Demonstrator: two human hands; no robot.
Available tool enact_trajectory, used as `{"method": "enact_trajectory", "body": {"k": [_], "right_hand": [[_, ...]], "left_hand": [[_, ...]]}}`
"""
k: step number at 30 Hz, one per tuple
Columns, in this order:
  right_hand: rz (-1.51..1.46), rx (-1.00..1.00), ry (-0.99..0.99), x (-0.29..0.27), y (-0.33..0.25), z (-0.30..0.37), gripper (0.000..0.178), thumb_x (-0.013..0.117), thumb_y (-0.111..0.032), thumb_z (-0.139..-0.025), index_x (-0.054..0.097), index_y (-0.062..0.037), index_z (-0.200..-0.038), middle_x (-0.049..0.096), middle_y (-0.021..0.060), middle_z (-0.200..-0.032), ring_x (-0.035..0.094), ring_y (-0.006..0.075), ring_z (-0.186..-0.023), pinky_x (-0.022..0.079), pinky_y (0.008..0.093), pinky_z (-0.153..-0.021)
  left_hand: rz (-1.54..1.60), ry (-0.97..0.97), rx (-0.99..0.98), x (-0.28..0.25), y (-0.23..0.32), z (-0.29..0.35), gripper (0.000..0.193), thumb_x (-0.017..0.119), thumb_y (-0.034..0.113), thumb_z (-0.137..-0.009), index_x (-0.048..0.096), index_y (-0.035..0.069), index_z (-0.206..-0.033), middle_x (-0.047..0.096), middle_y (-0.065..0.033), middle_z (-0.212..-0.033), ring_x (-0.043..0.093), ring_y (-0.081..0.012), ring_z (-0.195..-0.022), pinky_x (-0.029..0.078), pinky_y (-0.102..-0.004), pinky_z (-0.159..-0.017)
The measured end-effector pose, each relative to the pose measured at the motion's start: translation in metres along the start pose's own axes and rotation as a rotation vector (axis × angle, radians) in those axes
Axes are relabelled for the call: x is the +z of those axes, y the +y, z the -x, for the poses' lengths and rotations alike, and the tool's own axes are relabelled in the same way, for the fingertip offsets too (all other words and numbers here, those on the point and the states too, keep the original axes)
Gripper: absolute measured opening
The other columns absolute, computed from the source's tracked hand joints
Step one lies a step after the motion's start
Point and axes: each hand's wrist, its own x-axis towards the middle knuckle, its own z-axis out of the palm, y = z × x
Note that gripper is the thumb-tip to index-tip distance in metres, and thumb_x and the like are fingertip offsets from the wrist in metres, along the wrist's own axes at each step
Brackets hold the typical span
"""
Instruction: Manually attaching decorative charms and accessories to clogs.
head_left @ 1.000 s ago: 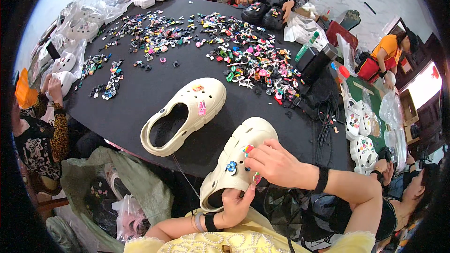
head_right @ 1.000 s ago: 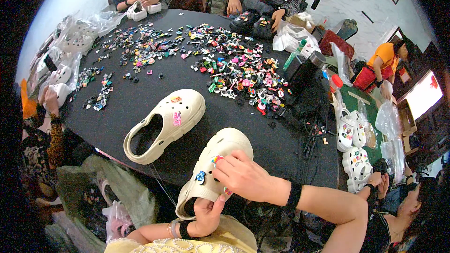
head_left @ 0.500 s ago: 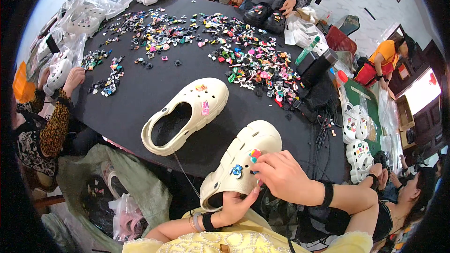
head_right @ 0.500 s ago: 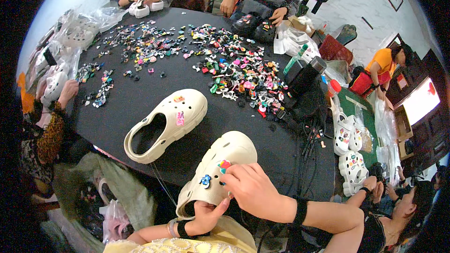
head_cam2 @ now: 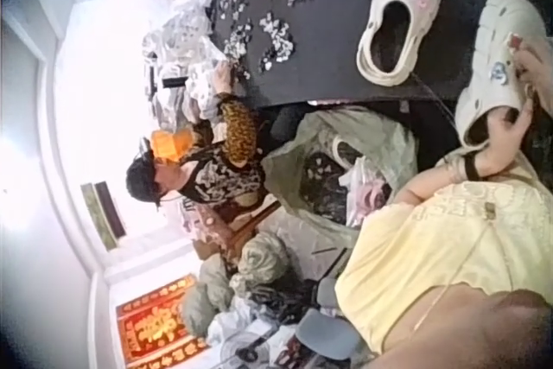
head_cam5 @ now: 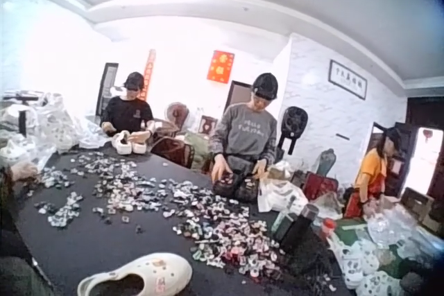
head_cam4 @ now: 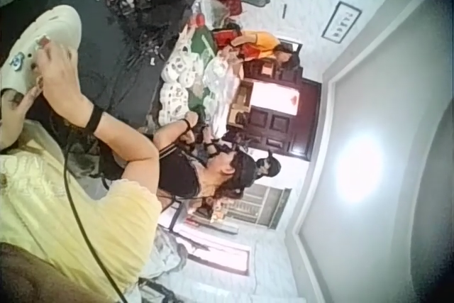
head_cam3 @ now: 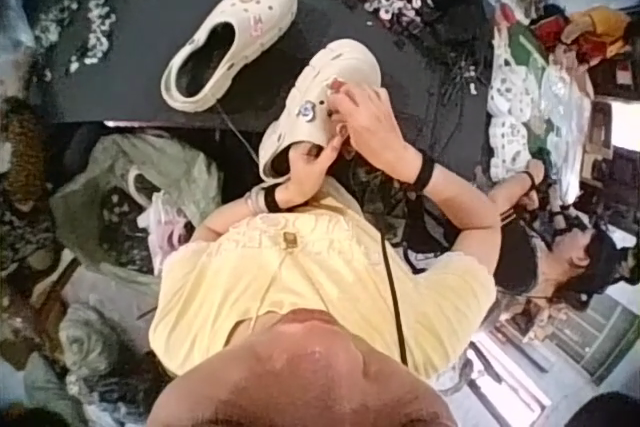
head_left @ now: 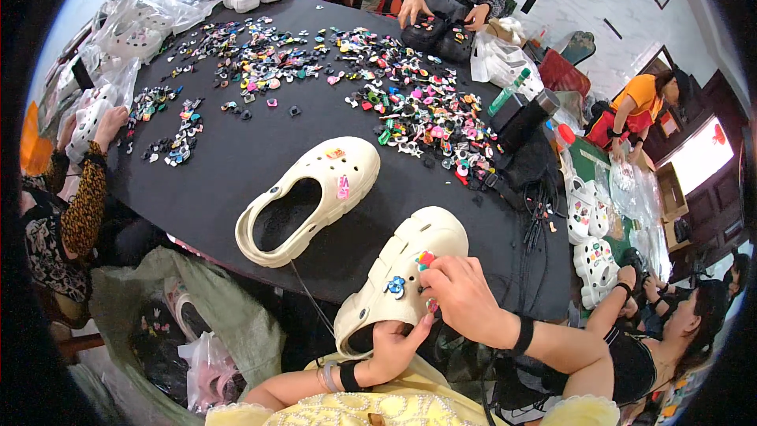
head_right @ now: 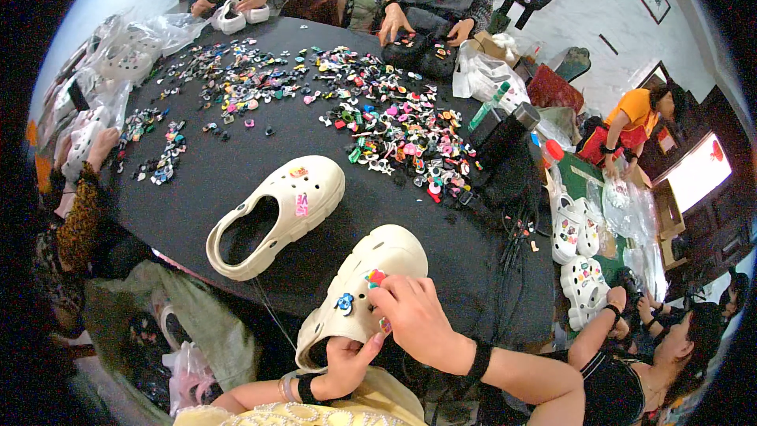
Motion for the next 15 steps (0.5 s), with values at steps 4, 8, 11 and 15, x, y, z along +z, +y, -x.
{"method": "enact_trajectory", "body": {"k": [4,8,11,15], "right_hand": [[0.008,0.052,0.082,0.004,-0.003,0.004,0.023,0.064,-0.007,-0.069,0.053,-0.0091,-0.089,0.053,0.0026,-0.087,0.052,0.0201,-0.083,0.035,0.0331,-0.073],[-0.034,0.129,0.125,0.010,-0.008,0.006,0.021,0.064,-0.003,-0.067,0.053,-0.0093,-0.083,0.055,0.0006,-0.082,0.054,0.0196,-0.077,0.034,0.0322,-0.072],[-0.054,0.213,0.165,0.015,-0.014,0.006,0.019,0.064,-0.005,-0.068,0.053,-0.0095,-0.082,0.055,0.0000,-0.079,0.054,0.0180,-0.073,0.033,0.0313,-0.070],[-0.076,0.323,0.211,0.015,-0.017,0.007,0.016,0.064,-0.008,-0.070,0.053,-0.0106,-0.082,0.056,-0.0024,-0.074,0.053,0.0161,-0.068,0.031,0.0308,-0.067]], "left_hand": [[-0.071,-0.025,0.064,-0.001,-0.005,0.002,0.031,0.056,-0.001,-0.084,0.050,-0.006,-0.113,0.056,-0.0061,-0.105,0.053,-0.0100,-0.090,0.043,-0.0234,-0.077],[-0.115,-0.016,0.081,0.004,-0.009,0.000,0.030,0.054,-0.001,-0.085,0.049,-0.006,-0.114,0.056,-0.0068,-0.106,0.053,-0.0110,-0.093,0.043,-0.0248,-0.079],[-0.095,0.157,0.165,0.008,-0.010,-0.001,0.019,0.062,0.005,-0.080,0.060,-0.003,-0.097,0.062,-0.0093,-0.082,0.056,-0.0156,-0.071,0.044,-0.0265,-0.064],[-0.385,0.059,0.227,0.003,-0.008,0.003,0.026,0.052,0.000,-0.085,0.051,-0.005,-0.111,0.056,-0.0097,-0.103,0.053,-0.0140,-0.091,0.043,-0.0253,-0.078]]}}
